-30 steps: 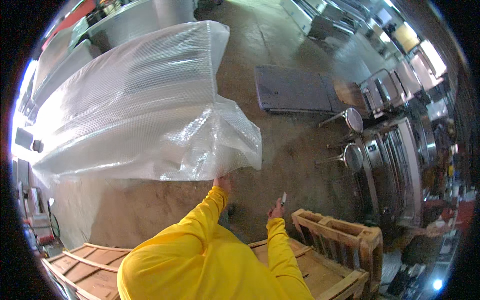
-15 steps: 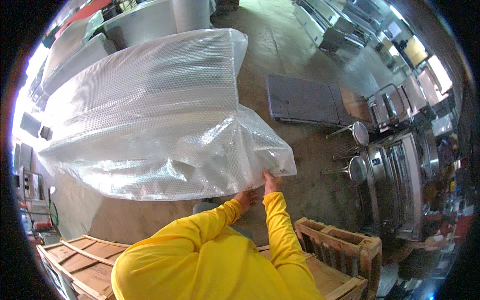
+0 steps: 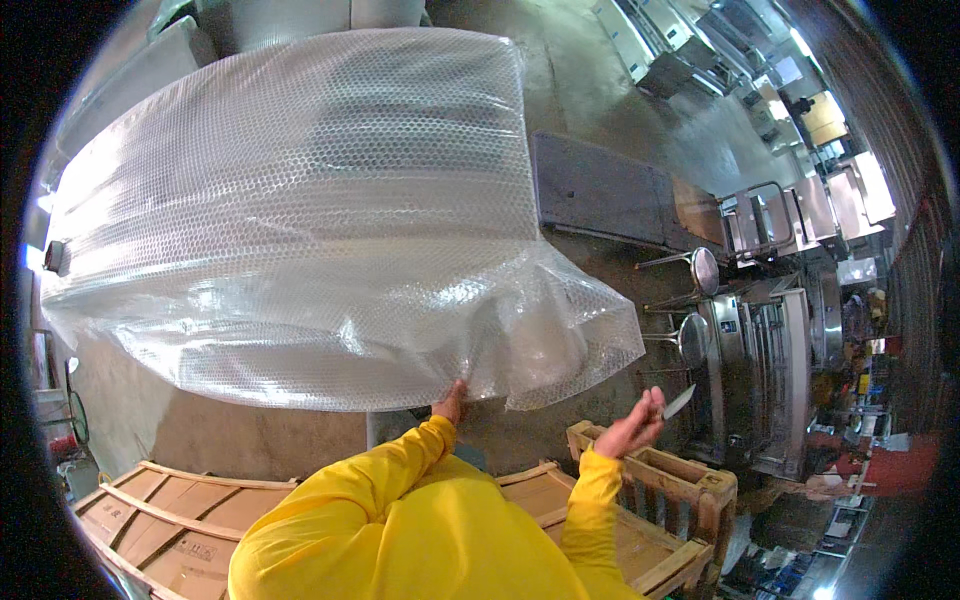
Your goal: The person wraps a large rectangular object with bubble wrap in a warehouse. They unroll the bubble wrap, cover the object, and secure it with a tape dispenser. The wrapped object remains on the floor at the end of the clip.
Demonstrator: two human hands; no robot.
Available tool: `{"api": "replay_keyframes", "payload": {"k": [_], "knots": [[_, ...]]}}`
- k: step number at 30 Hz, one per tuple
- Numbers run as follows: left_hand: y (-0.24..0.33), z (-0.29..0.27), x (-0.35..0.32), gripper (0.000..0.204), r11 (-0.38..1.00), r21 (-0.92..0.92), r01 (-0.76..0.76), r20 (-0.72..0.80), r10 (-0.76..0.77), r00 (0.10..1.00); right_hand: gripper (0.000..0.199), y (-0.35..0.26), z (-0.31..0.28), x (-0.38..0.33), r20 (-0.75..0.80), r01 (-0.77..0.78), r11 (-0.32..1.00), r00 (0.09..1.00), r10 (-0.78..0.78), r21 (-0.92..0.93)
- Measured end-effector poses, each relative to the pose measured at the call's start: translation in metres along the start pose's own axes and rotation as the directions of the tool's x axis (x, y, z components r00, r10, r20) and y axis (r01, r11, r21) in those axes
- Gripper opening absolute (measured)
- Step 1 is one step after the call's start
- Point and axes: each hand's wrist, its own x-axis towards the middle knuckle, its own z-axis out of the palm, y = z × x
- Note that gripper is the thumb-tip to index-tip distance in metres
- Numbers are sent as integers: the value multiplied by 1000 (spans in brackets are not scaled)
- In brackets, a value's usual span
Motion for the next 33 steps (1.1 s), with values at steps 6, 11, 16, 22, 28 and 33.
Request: {"api": "replay_keyframes", "payload": {"k": [6,11,16,22,28,33], "knots": [[13,-3,-15,87,994,66,-92,153,81,985,26,-7,114,-94,839,-256,966,519,165,-31],[33,-4,-49,73,999,-3,51,267,-48,962,30,88,177,-75,774,229,918,623,118,-324],[36,-9,-44,58,945,273,-181,367,72,927,22,88,183,-99,813,391,910,479,-331,140],[18,-12,-19,57,979,-136,149,510,-60,858,24,89,289,-101,833,589,791,513,-207,-166],[23,-12,-27,57,984,126,-122,385,65,921,33,75,249,-117,918,430,880,396,16,-201],[27,-5,-39,61,995,67,78,297,-94,950,38,107,212,-114,639,408,661,756,141,-629]]}}
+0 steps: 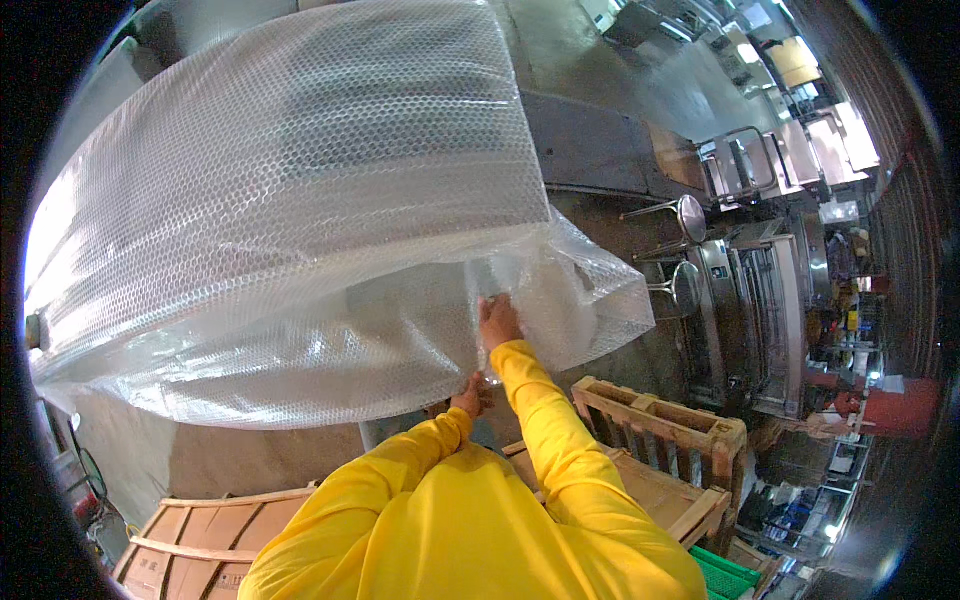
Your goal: The person wraps a large rectangular object with bubble wrap in a warehouse. They unroll the bubble wrap, cover the object, and secure it with a tape dispenser. The wrapped object remains on the floor at the end of the clip.
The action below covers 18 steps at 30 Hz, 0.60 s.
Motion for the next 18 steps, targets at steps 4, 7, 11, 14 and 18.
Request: {"api": "replay_keyframes", "payload": {"k": [4,7,11,14,18], "knots": [[-2,2,1,65,1000,28,8,25,-9,1000,35,12,4,33,222,-37,994,973,60,-108],[0,1,0,65,999,47,25,14,-26,1000,33,1,1,46,285,-61,989,954,99,-138],[7,1,-8,63,995,103,15,7,-15,1000,36,-7,-6,44,327,-22,984,942,80,-178],[9,0,-13,65,997,68,-36,66,32,997,39,-1,-6,46,393,-13,968,913,113,-249],[5,0,-10,66,994,105,-15,70,8,998,35,9,1,61,622,302,883,783,-15,-359]]}}
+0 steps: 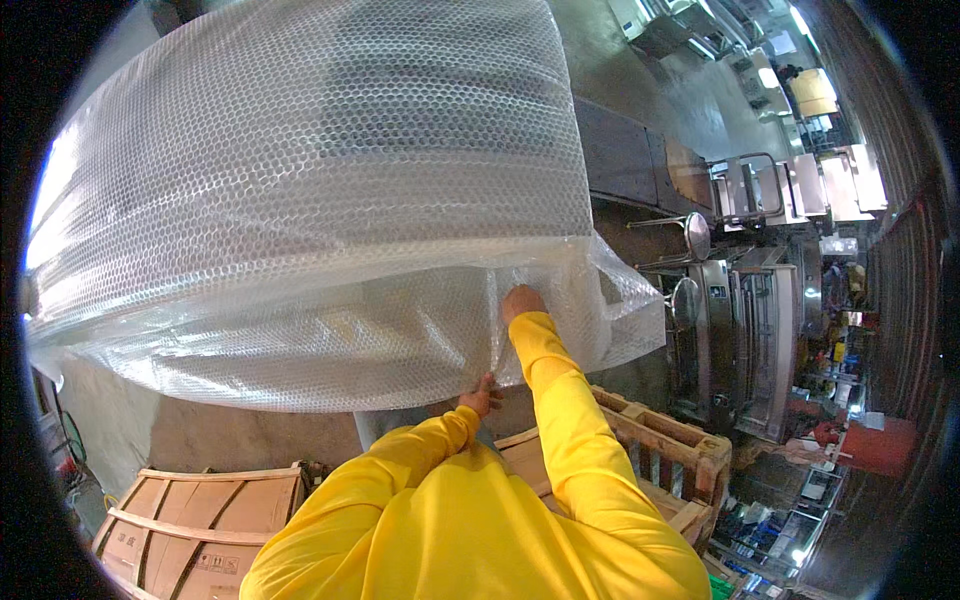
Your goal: The person wraps a large rectangular object with bubble wrap in a warehouse. They unroll the bubble wrap, cover the object, and secure it with a tape dispenser. The wrapped object remains on the floor at the end of the clip.
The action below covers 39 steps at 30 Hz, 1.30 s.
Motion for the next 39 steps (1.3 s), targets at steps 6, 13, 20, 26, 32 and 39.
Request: {"api": "replay_keyframes", "payload": {"k": [6,13,20,26,32,39], "knots": [[4,6,-8,72,999,-49,-24,2,24,1000,33,-4,-1,24,89,-69,989,993,81,-130],[26,18,-48,71,972,181,-147,-100,167,981,33,-39,-33,98,217,-240,970,950,226,42],[20,10,-47,75,967,235,-93,29,89,996,32,-6,19,-1,296,-180,983,938,180,-26],[30,9,-61,79,892,441,-99,-60,139,988,35,1,27,14,376,-297,955,882,283,-23],[35,12,-60,85,904,425,-40,-85,85,993,38,26,85,-72,453,-259,966,860,235,-8],[14,3,-38,84,862,505,28,-87,19,996,41,33,63,-110,599,-49,999,799,51,-20]]}}
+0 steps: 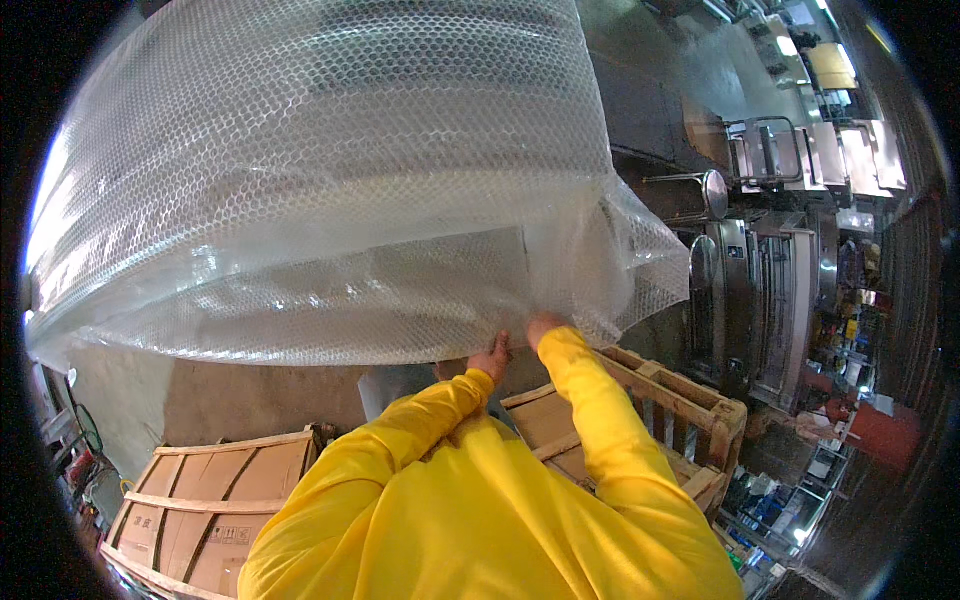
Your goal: The person wraps a large rectangular object with bubble wrap in a warehouse. They unroll the bubble wrap, cover the object, and secure it with a tape dispenser. The wrapped object remains on the floor at the end of the clip.
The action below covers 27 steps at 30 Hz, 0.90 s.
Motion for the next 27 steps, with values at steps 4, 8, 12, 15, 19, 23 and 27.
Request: {"api": "replay_keyframes", "payload": {"k": [4,8,12,15,19,23,27], "knots": [[-17,6,28,72,993,85,-86,-66,91,994,41,19,54,-11,-73,-110,990,990,116,87],[-25,7,46,60,900,358,-248,-194,331,923,40,51,83,-14,-45,-16,998,999,19,69],[-27,-18,49,71,837,320,-444,-356,540,763,40,117,185,-116,63,-21,1000,998,22,-17],[-44,-20,41,60,988,155,4,142,-26,989,40,180,248,-149,174,-26,970,982,70,-243],[-71,15,37,54,683,618,-389,325,229,918,36,183,231,-87,-205,-191,872,928,310,451],[-81,27,39,56,869,412,-275,60,275,960,34,111,181,-43,-545,246,850,836,58,466],[-75,-26,18,50,885,341,-318,-274,417,866,35,41,162,-16,-570,397,819,815,-107,414]]}}
